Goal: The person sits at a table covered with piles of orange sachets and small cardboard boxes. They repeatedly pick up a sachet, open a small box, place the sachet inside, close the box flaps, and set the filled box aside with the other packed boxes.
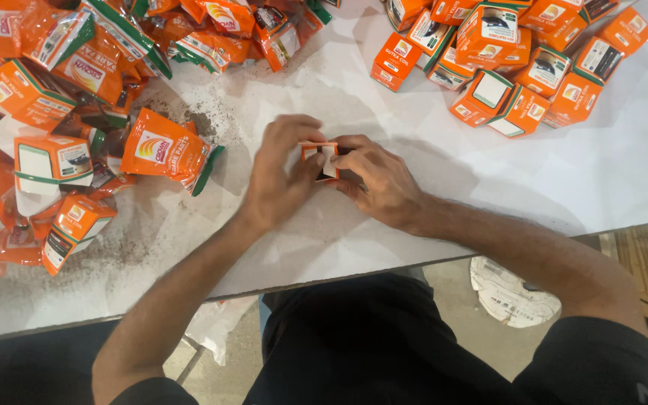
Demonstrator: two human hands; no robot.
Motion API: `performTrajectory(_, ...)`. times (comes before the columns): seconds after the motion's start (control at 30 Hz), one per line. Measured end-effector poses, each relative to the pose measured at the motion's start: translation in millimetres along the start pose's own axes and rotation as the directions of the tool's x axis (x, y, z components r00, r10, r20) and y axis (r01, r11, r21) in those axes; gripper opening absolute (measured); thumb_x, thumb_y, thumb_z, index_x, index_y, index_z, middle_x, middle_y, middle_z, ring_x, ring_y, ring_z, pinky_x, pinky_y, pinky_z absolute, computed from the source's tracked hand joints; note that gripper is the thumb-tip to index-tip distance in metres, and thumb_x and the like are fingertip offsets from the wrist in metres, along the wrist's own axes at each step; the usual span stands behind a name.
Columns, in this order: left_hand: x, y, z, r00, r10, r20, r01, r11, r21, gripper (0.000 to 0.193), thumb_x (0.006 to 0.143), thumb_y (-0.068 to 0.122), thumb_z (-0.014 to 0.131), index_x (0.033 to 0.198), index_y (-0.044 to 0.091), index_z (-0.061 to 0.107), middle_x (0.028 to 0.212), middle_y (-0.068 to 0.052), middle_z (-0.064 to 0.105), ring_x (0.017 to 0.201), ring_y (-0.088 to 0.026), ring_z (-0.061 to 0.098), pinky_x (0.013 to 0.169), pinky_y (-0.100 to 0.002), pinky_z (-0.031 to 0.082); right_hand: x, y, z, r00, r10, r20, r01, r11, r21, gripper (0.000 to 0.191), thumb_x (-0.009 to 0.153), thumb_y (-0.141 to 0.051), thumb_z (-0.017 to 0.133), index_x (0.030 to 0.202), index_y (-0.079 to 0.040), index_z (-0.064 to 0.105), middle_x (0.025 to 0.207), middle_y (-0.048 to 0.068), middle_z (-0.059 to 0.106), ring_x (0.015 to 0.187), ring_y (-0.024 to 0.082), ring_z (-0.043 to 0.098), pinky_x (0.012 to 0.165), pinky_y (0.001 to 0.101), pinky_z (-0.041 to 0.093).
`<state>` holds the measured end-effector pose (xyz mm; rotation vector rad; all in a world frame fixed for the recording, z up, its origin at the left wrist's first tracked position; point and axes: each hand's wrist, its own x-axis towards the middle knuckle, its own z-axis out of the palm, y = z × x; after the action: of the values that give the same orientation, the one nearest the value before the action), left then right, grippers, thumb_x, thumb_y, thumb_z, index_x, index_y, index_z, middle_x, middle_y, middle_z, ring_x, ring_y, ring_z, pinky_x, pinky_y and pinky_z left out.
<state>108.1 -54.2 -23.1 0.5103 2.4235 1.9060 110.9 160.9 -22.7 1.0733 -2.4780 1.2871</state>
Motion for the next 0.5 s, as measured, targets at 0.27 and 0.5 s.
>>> performTrajectory(0.27,-18,1,-9,0.876,0.450,0.176,-0.482,0.784,0.392,0.043,0.085,0.002,0.083,0.123,0.001,0.063,0.144,-0.019,0.060,0.139,-0.039,0.056,0.112,-0.045,0.054,-7,8,-1,0.996,0.085,0.029,-0.088,0.989,0.119,0.053,0.087,-0.002,0.082,0.119,-0.004,0.040,0.132,0.018,0.061,0.114,0.039,0.068,0.088,0.0433,0.058)
performTrajectory(0.5,-18,-8,-7,0.888,0.436,0.145,-0.459,0.836,0.299,0.028,0.092,0.005,0.082,0.109,0.003,0.061,0.143,-0.017,0.062,0.140,-0.040,0.057,0.112,-0.042,0.055,-7,12,4,0.996,0.090,0.009,-0.090,0.993,0.080,0.055,0.087,-0.006,0.085,0.118,-0.005,0.040,0.130,0.020,0.064,0.111,0.039,0.070,0.087,0.0428,0.060)
